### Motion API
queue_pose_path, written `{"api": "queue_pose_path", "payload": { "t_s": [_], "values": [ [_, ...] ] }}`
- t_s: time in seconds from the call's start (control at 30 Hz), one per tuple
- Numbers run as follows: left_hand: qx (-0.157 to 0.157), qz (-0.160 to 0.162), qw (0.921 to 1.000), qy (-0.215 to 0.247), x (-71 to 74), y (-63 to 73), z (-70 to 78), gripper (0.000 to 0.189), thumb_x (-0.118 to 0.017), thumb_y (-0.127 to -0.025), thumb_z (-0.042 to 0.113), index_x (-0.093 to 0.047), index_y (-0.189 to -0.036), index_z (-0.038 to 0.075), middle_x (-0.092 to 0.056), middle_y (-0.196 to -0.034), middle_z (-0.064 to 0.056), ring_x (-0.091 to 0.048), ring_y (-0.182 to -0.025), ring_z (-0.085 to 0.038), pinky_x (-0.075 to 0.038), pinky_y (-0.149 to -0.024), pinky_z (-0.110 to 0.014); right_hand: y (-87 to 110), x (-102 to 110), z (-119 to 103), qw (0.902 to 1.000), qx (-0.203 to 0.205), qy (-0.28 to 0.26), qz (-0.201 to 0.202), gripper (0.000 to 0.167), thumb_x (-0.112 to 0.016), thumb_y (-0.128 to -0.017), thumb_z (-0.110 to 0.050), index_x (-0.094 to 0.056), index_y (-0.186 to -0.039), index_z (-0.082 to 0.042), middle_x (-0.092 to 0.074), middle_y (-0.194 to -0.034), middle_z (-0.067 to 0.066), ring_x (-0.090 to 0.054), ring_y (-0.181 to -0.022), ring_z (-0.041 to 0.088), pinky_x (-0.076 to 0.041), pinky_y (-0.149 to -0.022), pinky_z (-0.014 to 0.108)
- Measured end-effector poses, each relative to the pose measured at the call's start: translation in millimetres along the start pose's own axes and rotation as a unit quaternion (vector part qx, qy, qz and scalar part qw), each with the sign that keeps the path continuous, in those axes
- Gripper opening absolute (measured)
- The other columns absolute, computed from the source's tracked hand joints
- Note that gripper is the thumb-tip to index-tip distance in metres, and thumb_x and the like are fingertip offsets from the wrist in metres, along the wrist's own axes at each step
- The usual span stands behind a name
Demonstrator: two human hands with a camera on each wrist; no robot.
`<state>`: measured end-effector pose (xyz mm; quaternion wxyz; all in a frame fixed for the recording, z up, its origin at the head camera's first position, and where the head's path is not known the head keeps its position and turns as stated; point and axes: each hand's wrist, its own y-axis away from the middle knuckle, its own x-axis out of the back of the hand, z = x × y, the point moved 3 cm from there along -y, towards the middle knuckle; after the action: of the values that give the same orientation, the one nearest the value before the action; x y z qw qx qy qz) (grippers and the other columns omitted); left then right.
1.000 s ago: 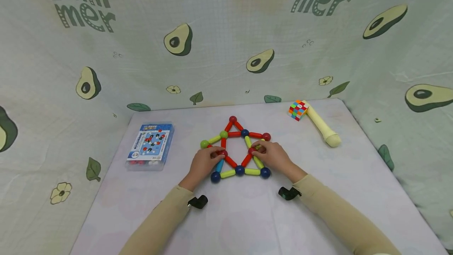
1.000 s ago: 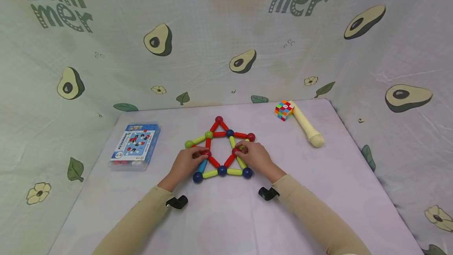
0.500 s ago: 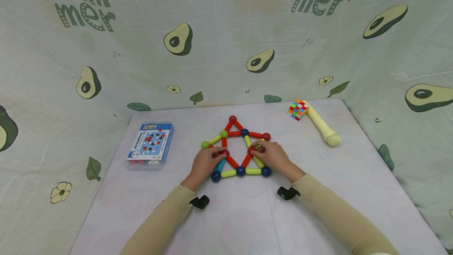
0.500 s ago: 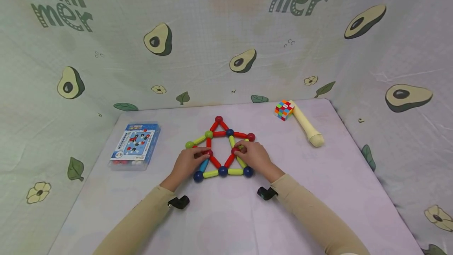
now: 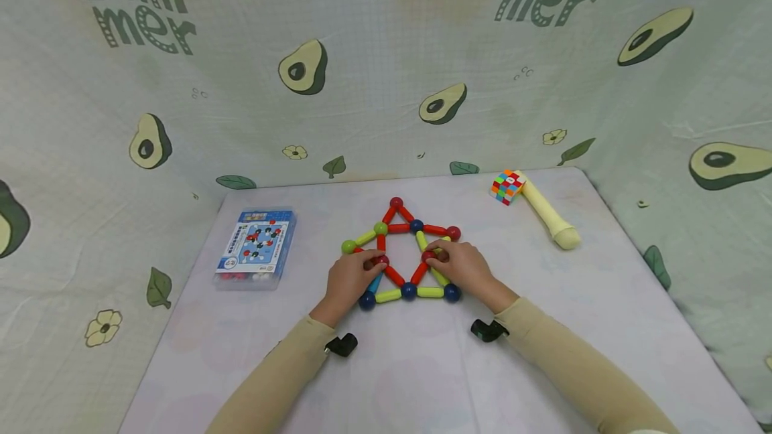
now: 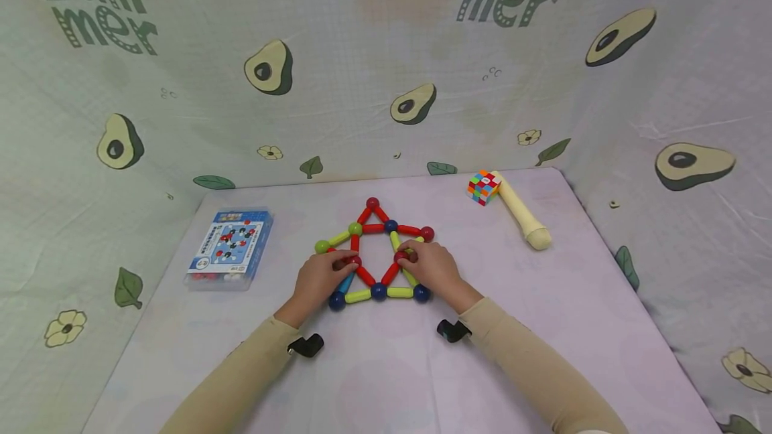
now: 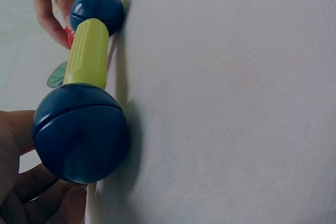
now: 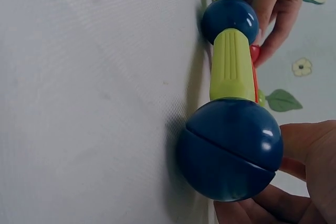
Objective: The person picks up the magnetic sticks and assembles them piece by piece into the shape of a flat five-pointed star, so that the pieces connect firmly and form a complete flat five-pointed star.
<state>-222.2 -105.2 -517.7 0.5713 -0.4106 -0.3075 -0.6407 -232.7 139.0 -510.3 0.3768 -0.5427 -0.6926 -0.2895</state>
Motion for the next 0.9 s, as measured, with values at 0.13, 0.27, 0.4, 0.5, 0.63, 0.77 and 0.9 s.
{"api": "queue_pose_path", "payload": {
  "t_s": [0.13, 0.27, 0.4, 0.5, 0.63, 0.77, 0.9],
  "values": [
    [-0.001, -0.004, 1.0000, 0.004, 0.0, -0.6, -1.0, 0.032, -0.076, -0.093, 0.036, -0.075, -0.122, 0.025, -0.068, -0.084, 0.008, -0.056, -0.069, -0.009, -0.044, -0.058, -0.023, 1.9, 1.1, 0.5, 1.0000, -0.005, 0.000, 0.001, 0.028, -0.077, -0.093, -0.032, -0.074, -0.117, -0.019, -0.069, -0.082, -0.004, -0.058, -0.070, 0.013, -0.049, -0.065, 0.029],
    [0.002, -0.009, 0.9999, 0.009, 0.9, -0.7, -2.7, 0.032, -0.075, -0.093, 0.037, -0.075, -0.123, 0.026, -0.069, -0.084, 0.008, -0.056, -0.069, -0.008, -0.045, -0.059, -0.024, 4.3, 2.7, 0.4, 0.9999, -0.011, -0.004, 0.000, 0.028, -0.077, -0.093, -0.032, -0.073, -0.117, -0.018, -0.068, -0.082, -0.004, -0.057, -0.068, 0.014, -0.048, -0.065, 0.029],
    [0.004, -0.016, 0.9998, 0.015, 2.4, 0.3, -5.0, 0.032, -0.075, -0.093, 0.037, -0.075, -0.123, 0.026, -0.069, -0.086, 0.008, -0.056, -0.070, -0.008, -0.046, -0.061, -0.024, 6.8, 3.3, 0.9, 0.9998, -0.018, -0.005, -0.001, 0.028, -0.077, -0.093, -0.032, -0.073, -0.117, -0.019, -0.068, -0.083, -0.003, -0.056, -0.068, 0.014, -0.048, -0.065, 0.030],
    [0.006, -0.019, 0.9996, 0.022, 3.0, 1.4, -6.3, 0.033, -0.075, -0.093, 0.038, -0.075, -0.124, 0.026, -0.071, -0.089, 0.007, -0.056, -0.072, -0.009, -0.046, -0.062, -0.024, 8.2, 3.1, 1.5, 0.9998, -0.021, -0.005, 0.000, 0.028, -0.077, -0.092, -0.031, -0.072, -0.118, -0.019, -0.069, -0.085, -0.002, -0.057, -0.070, 0.014, -0.049, -0.066, 0.030],
    [0.013, -0.013, 0.9993, 0.032, 2.9, 2.8, -7.3, 0.036, -0.076, -0.092, 0.038, -0.074, -0.126, 0.024, -0.072, -0.090, 0.007, -0.057, -0.072, -0.010, -0.048, -0.063, -0.024, 8.6, 2.9, 2.2, 0.9998, -0.019, 0.001, 0.003, 0.029, -0.077, -0.092, -0.032, -0.072, -0.118, -0.019, -0.070, -0.087, -0.003, -0.060, -0.072, 0.014, -0.050, -0.067, 0.030],
    [0.017, 0.000, 0.9996, 0.022, 1.6, 3.2, -7.3, 0.038, -0.077, -0.092, 0.039, -0.074, -0.124, 0.021, -0.070, -0.086, 0.008, -0.055, -0.067, -0.008, -0.046, -0.061, -0.024, 7.9, 2.9, 3.0, 0.9998, -0.018, 0.002, 0.003, 0.028, -0.077, -0.092, -0.032, -0.072, -0.118, -0.020, -0.070, -0.087, -0.003, -0.061, -0.073, 0.013, -0.049, -0.066, 0.029],
    [0.018, 0.009, 0.9997, 0.017, 1.4, 1.7, -5.4, 0.036, -0.077, -0.091, 0.039, -0.074, -0.121, 0.020, -0.070, -0.085, 0.007, -0.054, -0.063, -0.007, -0.045, -0.058, -0.024, 6.2, 3.3, 2.8, 0.9998, -0.017, -0.005, 0.004, 0.029, -0.077, -0.092, -0.031, -0.073, -0.118, -0.020, -0.069, -0.085, -0.003, -0.058, -0.069, 0.014, -0.047, -0.064, 0.029]
  ]
}}
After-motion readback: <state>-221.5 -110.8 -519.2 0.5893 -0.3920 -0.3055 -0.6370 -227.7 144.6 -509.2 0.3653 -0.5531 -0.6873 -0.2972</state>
